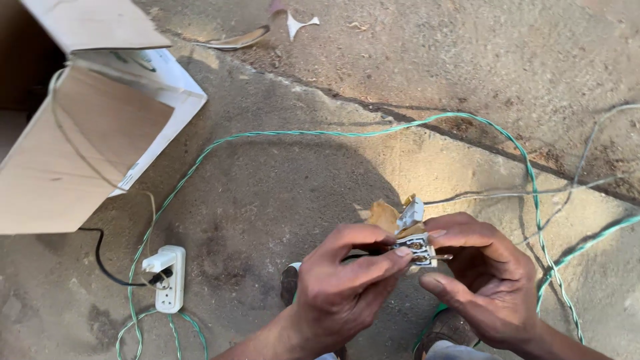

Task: The person sits on the concrete floor and pulls apart electrical plugs and sockets by hand, separating the plastic housings and metal contact parts. Discarded housings and scrap are placed into a cardboard box beside them.

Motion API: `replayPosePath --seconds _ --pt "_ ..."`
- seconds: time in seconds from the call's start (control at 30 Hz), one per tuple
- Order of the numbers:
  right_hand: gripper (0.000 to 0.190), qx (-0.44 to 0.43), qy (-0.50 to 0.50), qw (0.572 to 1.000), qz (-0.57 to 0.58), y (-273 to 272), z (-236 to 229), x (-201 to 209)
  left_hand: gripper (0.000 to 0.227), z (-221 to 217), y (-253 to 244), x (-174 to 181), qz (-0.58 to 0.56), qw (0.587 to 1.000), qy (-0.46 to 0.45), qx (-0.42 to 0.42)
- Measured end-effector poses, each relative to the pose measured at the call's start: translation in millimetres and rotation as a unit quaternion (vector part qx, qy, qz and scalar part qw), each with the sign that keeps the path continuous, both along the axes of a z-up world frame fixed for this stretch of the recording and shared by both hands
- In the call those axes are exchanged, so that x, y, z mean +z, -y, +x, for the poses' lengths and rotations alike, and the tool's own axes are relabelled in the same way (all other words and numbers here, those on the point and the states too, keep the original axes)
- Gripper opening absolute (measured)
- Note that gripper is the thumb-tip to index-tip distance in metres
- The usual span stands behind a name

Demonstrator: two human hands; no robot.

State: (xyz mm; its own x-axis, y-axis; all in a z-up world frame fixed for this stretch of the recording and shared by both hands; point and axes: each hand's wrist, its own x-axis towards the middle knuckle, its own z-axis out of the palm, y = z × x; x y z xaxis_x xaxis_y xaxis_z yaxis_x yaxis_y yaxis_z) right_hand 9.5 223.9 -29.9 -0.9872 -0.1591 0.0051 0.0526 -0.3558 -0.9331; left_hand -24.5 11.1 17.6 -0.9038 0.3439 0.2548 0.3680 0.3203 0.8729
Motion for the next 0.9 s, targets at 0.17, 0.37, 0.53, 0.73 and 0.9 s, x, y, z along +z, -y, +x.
replayPosePath --seconds 0.17,0.37,0.53,0.73,0.9 --pt "0.034 -0.022 0.038 0.998 0.053 1.8 11.6 -8.2 0.017 2.7 7.7 5.1 0.079 0.977 0.198 0.012" --pt "0.042 -0.034 0.094 0.988 0.119 2.0 15.3 -7.4 0.013 11.0 7.5 -3.5 0.217 0.896 0.387 0.016" --pt "0.043 -0.038 0.087 0.985 0.145 7.1 12.7 -6.5 0.018 12.9 4.1 -6.2 0.225 0.882 0.413 0.035" --pt "0.027 -0.019 0.15 0.989 0.0 8.0 4.0 -10.1 0.067 -0.2 -0.2 2.9 0.239 0.835 0.493 0.043" --pt "0.033 0.033 0.043 0.989 0.139 15.4 -13.8 -8.4 0.056 8.3 1.6 -7.4 0.378 0.738 0.554 0.069"
